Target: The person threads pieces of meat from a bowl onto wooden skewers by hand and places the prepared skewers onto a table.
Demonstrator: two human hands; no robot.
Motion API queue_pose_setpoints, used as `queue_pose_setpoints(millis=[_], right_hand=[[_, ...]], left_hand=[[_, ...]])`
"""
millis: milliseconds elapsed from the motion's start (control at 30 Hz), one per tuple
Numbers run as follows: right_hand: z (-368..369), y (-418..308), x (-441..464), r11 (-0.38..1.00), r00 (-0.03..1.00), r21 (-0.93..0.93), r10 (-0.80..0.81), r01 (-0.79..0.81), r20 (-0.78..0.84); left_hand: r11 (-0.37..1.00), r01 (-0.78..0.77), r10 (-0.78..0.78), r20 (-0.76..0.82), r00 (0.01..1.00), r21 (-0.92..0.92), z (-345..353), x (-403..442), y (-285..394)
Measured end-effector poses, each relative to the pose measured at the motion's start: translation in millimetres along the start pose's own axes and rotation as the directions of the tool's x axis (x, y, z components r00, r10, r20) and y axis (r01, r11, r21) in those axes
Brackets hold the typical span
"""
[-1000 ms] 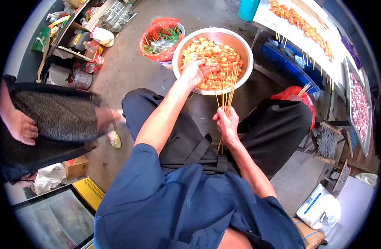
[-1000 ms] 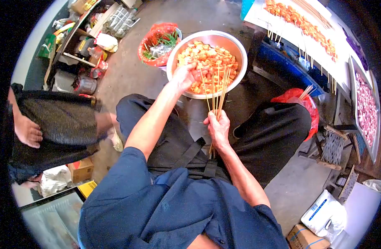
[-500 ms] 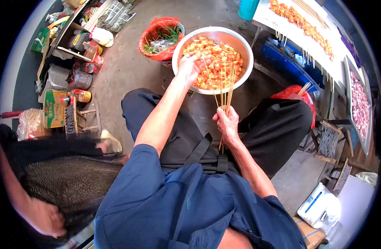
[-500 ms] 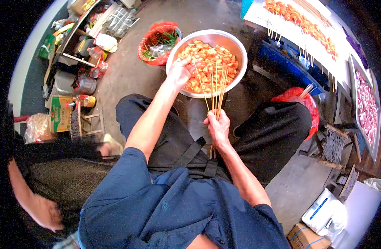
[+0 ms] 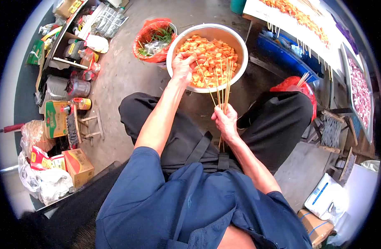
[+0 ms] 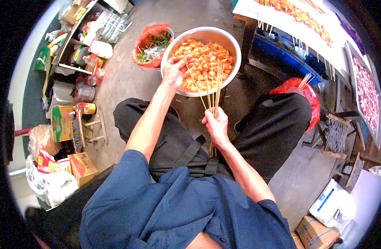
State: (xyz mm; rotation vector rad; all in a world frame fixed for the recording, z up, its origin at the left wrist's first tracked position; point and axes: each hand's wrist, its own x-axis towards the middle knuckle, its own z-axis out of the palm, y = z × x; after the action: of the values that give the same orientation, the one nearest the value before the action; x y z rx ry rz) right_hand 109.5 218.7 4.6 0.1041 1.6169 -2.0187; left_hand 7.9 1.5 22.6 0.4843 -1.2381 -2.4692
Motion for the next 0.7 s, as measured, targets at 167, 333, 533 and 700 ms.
queue_pose_setpoints(millis=[167,333,533,700], right_hand=[[1.3,-4.4,-0.7,1.000,1.000,0.006,0.029,-0.029,0.007],[1.6,-7.0,-0.5,0.998,0.999,0.037,0.049,-0.049,-0.001],[-0.5,-6.6,-1.3,0.998,0.999,0.037,0.052,-0.052,0.015],[0.6,-2.8,-1.7,0.999,1.000,0.033,-0.007,0.007,-0.012]], left_hand=[[0.994,0.020,-0.019,0.006,1.000,-0.105,3.5,-1.1,2.6],[0.986,0.056,-0.056,0.001,0.998,-0.155,0.6,3.1,3.9],[0.984,0.017,-0.004,0.076,0.997,-0.178,12.5,-5.8,11.3],[0.994,0.085,-0.081,0.055,0.995,-0.071,11.2,-5.9,13.7]])
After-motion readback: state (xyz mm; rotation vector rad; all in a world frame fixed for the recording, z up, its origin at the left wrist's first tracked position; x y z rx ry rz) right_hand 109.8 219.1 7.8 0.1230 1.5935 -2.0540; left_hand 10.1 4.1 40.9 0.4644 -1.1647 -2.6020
